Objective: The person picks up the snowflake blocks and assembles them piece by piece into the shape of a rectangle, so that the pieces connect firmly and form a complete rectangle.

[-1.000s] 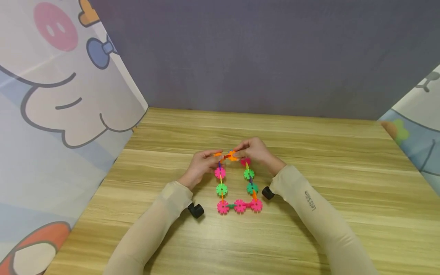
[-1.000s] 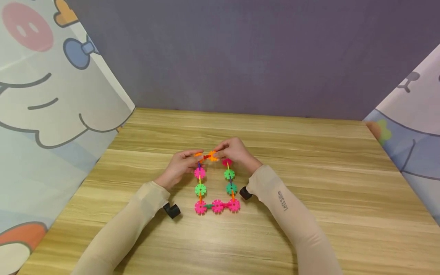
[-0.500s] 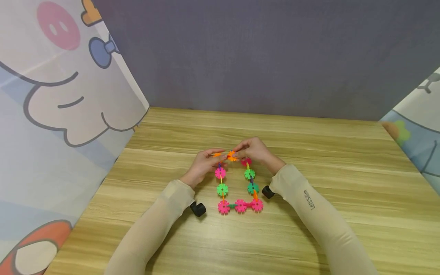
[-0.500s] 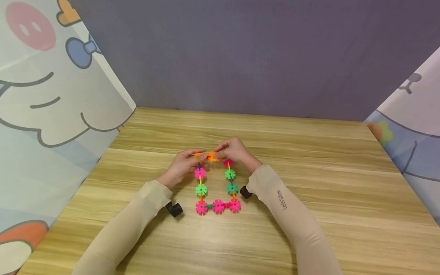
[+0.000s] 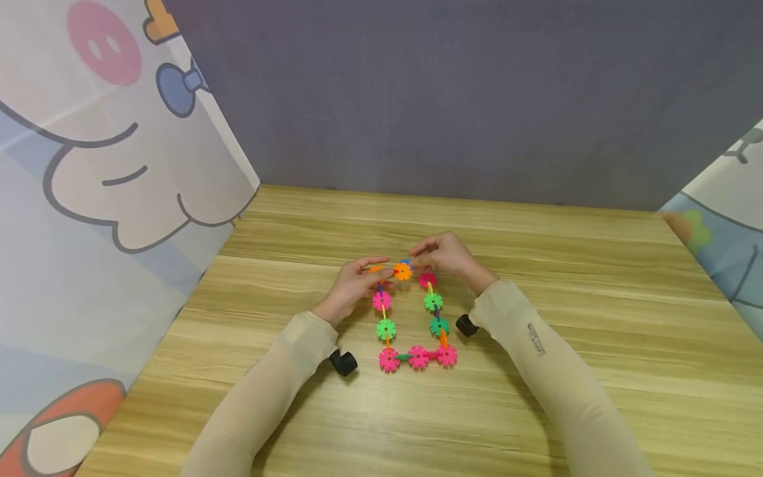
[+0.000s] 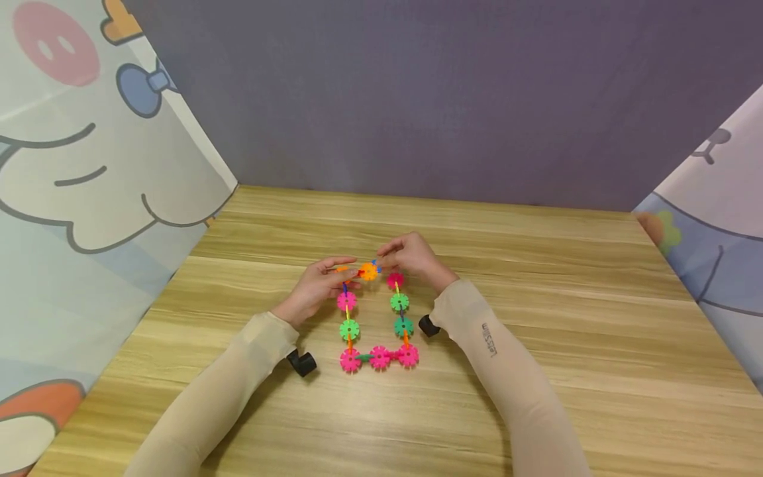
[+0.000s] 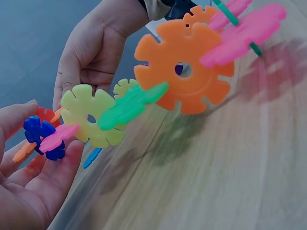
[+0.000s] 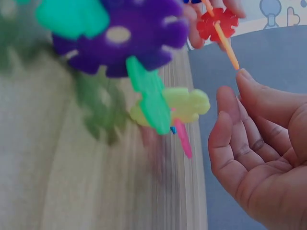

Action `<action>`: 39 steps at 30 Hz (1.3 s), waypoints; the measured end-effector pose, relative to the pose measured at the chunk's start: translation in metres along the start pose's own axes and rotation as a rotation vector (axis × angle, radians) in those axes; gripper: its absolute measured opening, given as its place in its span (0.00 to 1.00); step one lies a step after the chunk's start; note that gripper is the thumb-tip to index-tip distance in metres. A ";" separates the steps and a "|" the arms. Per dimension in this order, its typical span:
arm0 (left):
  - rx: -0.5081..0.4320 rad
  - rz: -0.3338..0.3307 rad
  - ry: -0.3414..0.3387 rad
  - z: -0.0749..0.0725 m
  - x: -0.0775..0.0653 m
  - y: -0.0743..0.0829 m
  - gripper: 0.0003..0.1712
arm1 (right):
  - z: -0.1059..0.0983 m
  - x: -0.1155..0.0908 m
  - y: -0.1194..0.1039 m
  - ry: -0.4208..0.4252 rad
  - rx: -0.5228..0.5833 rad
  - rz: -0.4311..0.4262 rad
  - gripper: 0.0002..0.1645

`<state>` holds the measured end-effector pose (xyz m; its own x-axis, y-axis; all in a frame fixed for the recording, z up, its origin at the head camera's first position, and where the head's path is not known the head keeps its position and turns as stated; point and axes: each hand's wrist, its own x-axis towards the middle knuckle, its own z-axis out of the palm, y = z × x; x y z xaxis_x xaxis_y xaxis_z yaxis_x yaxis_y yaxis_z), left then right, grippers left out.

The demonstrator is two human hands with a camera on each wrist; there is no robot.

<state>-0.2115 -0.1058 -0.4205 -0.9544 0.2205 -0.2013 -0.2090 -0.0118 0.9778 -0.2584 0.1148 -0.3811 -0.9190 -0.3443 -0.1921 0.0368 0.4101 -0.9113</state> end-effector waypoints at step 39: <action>-0.021 -0.011 0.000 -0.004 -0.005 -0.004 0.24 | 0.009 0.024 0.009 -0.031 -0.355 -0.027 0.26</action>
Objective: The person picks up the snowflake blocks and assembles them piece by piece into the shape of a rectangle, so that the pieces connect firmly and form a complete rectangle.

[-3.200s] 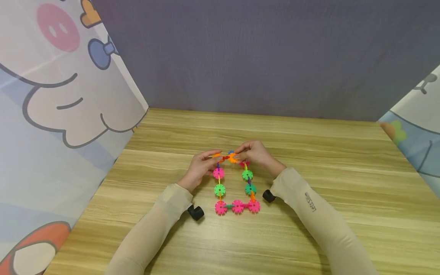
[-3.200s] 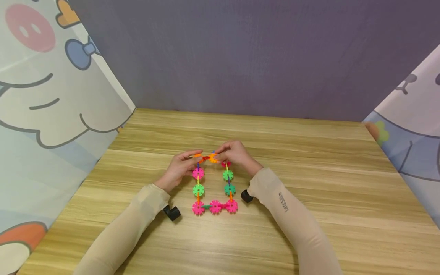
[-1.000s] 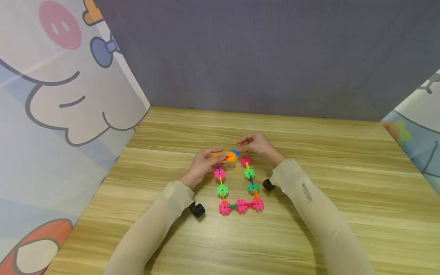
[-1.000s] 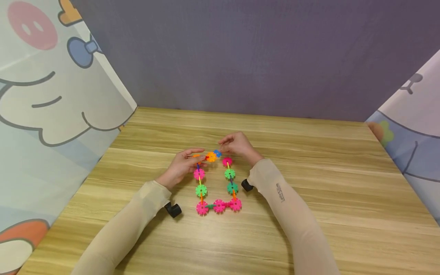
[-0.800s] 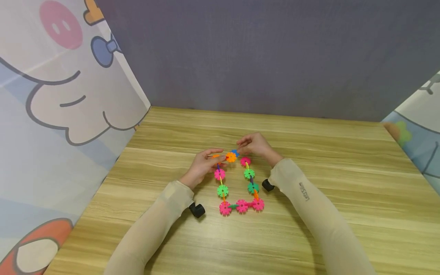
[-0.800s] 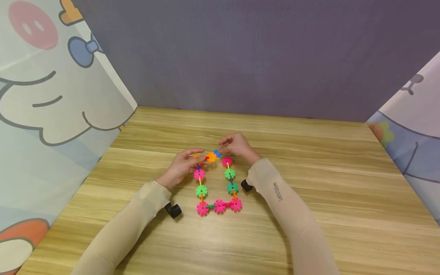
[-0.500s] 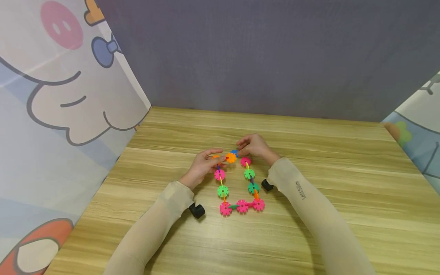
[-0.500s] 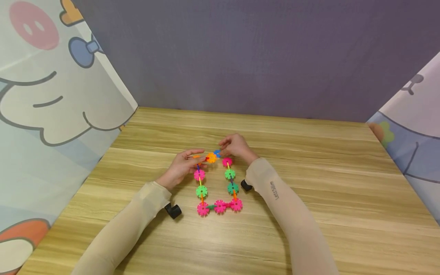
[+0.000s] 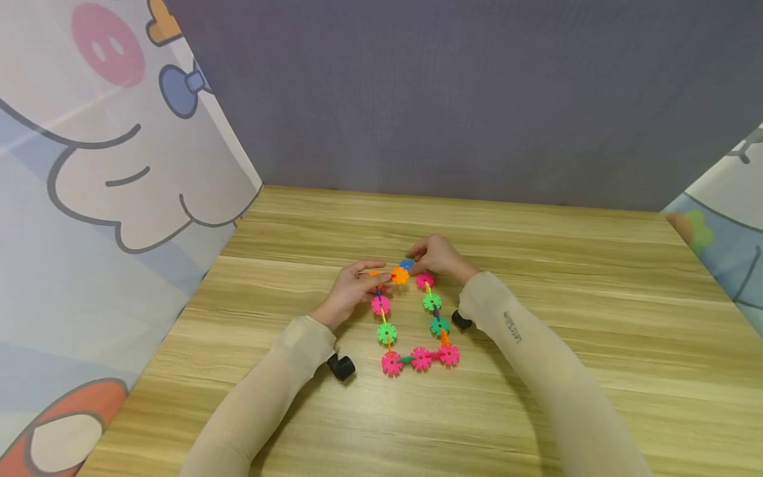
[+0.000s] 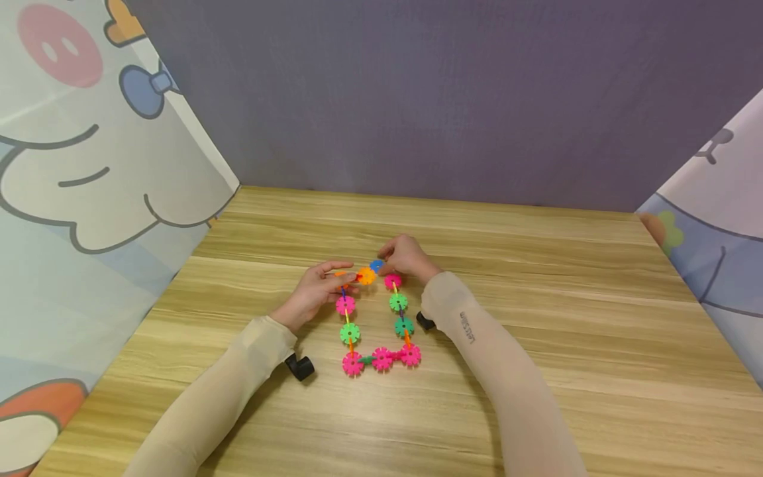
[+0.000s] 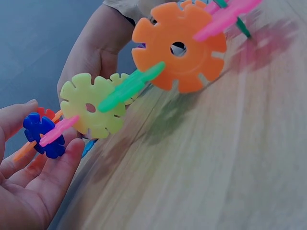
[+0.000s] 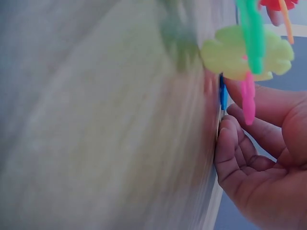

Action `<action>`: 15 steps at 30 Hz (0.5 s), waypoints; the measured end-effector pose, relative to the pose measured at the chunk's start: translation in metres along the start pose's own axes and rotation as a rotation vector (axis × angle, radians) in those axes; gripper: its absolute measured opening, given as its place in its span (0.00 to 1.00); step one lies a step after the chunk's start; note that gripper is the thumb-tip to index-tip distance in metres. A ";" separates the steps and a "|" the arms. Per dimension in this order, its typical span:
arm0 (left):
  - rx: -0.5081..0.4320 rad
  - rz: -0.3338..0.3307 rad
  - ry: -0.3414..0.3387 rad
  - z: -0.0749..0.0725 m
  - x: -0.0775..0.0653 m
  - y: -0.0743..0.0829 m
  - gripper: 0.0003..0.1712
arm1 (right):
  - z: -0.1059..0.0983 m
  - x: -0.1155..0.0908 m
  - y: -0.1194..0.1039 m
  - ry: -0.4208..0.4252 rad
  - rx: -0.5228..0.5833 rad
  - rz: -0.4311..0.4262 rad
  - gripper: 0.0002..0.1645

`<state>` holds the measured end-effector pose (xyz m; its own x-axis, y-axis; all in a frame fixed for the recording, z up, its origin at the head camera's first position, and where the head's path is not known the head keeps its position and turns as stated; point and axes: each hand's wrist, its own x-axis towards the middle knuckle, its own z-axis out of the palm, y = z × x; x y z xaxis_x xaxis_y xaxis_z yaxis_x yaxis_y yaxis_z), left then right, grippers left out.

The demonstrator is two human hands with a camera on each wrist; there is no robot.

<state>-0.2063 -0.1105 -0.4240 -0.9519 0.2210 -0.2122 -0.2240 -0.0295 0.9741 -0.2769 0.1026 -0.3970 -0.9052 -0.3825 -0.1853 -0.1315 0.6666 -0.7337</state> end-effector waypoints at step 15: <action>-0.002 0.007 -0.008 0.000 0.002 -0.002 0.25 | 0.002 0.003 -0.001 0.000 -0.025 0.018 0.20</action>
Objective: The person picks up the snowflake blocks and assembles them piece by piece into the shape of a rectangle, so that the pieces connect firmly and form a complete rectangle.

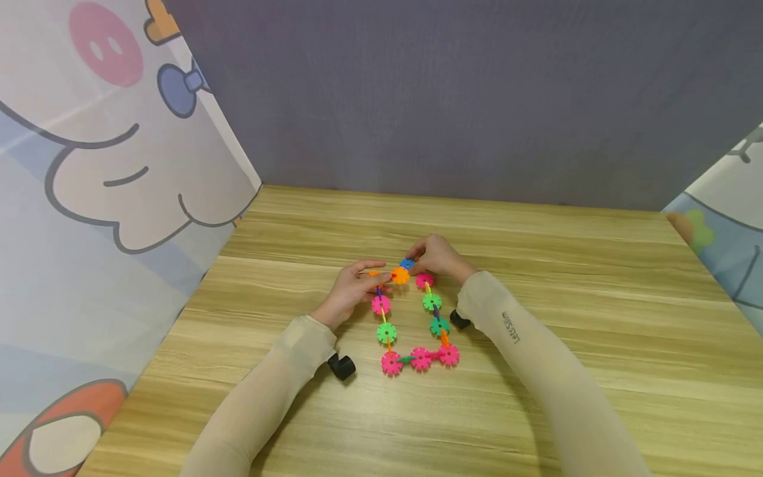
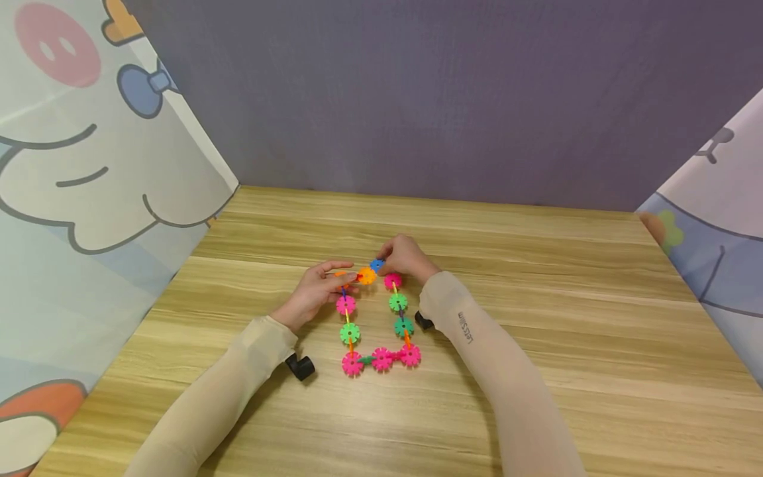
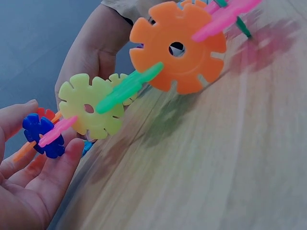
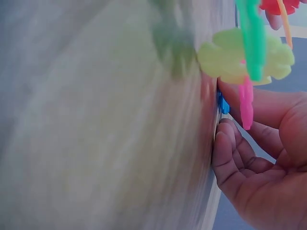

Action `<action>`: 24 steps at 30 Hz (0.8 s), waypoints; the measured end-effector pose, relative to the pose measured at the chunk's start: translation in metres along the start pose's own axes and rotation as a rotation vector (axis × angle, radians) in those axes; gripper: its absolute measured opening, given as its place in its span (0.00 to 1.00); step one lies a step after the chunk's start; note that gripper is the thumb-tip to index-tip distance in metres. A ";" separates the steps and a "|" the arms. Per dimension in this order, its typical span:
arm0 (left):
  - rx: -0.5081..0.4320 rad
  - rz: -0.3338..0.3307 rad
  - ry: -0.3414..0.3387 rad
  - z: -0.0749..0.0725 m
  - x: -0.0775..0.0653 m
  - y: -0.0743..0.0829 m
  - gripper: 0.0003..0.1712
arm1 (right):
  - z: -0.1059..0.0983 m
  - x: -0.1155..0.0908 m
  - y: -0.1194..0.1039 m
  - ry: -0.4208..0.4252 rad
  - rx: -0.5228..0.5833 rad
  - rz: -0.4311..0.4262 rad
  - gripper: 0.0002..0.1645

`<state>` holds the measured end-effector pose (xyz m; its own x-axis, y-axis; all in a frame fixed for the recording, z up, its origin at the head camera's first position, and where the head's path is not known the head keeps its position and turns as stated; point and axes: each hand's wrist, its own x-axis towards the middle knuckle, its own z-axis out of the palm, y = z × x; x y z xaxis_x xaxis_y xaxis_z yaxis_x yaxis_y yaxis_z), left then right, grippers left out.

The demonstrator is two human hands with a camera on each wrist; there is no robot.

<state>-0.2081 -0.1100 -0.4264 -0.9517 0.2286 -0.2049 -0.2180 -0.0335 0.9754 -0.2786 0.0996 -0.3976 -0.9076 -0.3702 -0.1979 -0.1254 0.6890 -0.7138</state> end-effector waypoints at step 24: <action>-0.022 -0.003 -0.003 0.001 0.001 0.001 0.24 | -0.005 -0.016 0.004 0.090 0.117 -0.057 0.07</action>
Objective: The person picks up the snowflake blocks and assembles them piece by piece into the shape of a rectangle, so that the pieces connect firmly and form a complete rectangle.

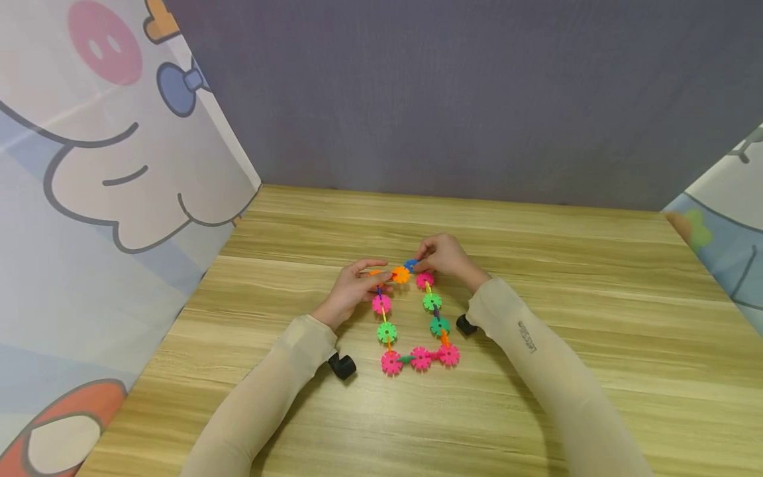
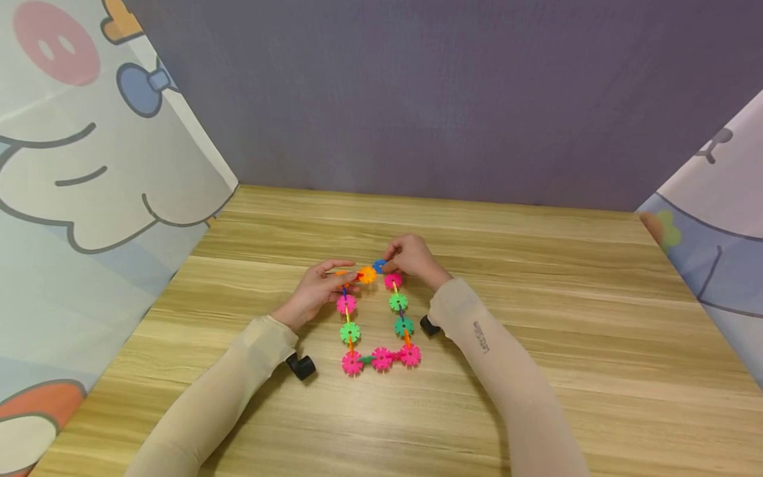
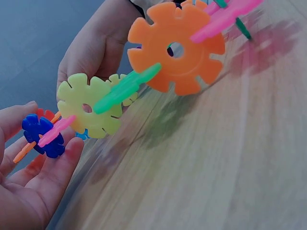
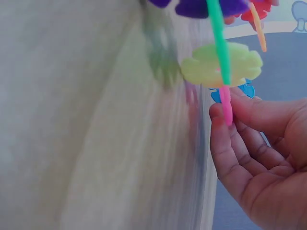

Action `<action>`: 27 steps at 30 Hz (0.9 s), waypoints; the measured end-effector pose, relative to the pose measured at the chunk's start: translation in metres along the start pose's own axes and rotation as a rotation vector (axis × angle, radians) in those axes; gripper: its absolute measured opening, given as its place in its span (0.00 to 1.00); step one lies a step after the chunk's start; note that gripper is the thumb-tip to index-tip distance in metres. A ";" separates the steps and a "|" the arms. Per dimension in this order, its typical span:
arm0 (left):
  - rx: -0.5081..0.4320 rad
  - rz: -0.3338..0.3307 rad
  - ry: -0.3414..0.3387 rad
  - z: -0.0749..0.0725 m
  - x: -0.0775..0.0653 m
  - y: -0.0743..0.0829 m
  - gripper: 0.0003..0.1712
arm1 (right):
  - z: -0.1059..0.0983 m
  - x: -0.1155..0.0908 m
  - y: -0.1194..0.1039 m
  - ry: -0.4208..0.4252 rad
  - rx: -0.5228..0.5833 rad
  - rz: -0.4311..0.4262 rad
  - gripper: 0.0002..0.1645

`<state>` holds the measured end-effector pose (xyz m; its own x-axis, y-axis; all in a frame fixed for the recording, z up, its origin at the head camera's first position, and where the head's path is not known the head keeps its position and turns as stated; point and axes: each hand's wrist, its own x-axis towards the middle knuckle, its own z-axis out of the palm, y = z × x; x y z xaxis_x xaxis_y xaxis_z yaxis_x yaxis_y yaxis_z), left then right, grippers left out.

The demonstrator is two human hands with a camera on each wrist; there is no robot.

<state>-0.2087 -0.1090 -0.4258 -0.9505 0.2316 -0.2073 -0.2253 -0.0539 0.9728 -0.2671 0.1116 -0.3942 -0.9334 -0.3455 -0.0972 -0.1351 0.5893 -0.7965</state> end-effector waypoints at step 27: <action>0.012 0.012 -0.016 0.004 0.002 0.001 0.23 | -0.012 -0.030 0.006 0.078 0.112 -0.077 0.03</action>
<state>-0.2103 -0.1046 -0.4246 -0.9496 0.2466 -0.1936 -0.2108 -0.0453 0.9765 -0.2443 0.1343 -0.3891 -0.9451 -0.3267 0.0101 -0.1737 0.4761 -0.8621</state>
